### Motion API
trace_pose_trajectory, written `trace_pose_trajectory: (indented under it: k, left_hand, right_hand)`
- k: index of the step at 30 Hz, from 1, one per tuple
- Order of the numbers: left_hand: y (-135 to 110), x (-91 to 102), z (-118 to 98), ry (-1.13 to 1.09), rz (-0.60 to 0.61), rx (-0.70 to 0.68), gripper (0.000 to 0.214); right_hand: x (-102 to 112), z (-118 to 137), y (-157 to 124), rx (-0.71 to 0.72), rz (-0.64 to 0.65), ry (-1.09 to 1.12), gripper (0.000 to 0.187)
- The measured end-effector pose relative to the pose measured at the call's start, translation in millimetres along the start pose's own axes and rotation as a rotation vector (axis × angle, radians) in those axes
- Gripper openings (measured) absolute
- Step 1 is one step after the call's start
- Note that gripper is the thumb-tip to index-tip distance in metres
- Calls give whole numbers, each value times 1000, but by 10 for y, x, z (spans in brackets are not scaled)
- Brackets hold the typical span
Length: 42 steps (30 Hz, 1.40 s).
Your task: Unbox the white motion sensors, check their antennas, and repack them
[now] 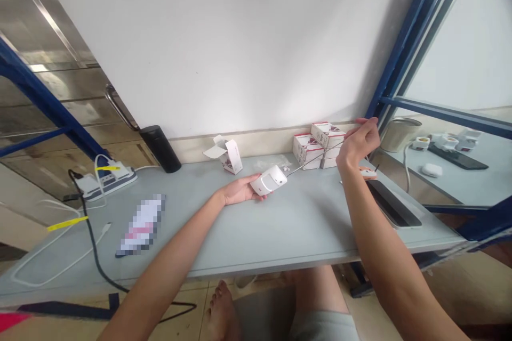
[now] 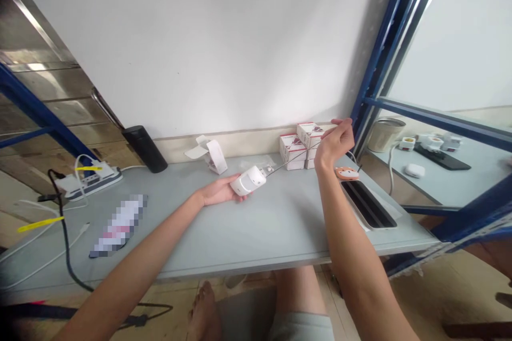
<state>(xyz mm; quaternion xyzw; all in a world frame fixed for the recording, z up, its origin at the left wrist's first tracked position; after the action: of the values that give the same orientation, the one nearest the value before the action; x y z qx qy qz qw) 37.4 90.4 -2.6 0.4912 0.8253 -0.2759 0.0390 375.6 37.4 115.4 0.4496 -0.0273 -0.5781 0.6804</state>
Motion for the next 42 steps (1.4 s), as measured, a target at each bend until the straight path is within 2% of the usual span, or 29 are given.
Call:
trace_pose_trajectory:
  k: [5,8,15,20,25,28,30,33,36,40,42]
  left_hand:
    - [-64,-20,-27,-2,13,-31,47]
    - [-83,-29,-36,-5,17,-31,47]
    - [-81,-16,-47,-39,15,-26,49]
    - [-52,35,-28,-84,14,-6,50]
    - [-19,60,-28,-147,11,-12,53]
    - [-11,79,-33,-195,7,-32,51]
    - [-12,99,-33,-227,5,-46,52]
    - [-9,131,-27,-265,1,-58,53]
    - [4,163,-18,-300,-11,-63,51]
    - [14,216,-17,-364,-59,-90,38]
    - [8,232,-22,-397,-89,-108,33]
  right_hand:
    - [-73,69,-118,-1,61,34,56]
    - [-105,56,-181,-53,62,86,55]
    - [-229,-52,-367,-354,132,225,51]
    - [-424,75,-734,-463,324,338,47]
    - [-529,320,-1213,-476,561,381,46]
    - [-524,527,-1481,-426,718,370,48]
    - [-492,664,-1582,-360,767,361,47]
    - [-434,796,-1631,-275,766,357,47]
    - [-398,797,-1690,-260,764,346,48]
    - [-419,683,-2004,-379,941,353,52]
    - [-422,644,-2143,-400,989,375,52]
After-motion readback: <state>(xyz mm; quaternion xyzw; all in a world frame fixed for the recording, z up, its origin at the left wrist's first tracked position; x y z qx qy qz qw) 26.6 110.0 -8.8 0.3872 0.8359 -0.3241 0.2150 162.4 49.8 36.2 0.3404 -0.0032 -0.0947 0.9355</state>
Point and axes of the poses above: each hand's wrist, its own y-axis towards the middle knuckle, its own x-axis out of the back of the hand, z = x × y, the point moved 6 cm from there along y, towards the middle knuckle, and after that the axes turned 14 degrees about x, right-handed, at the moved point
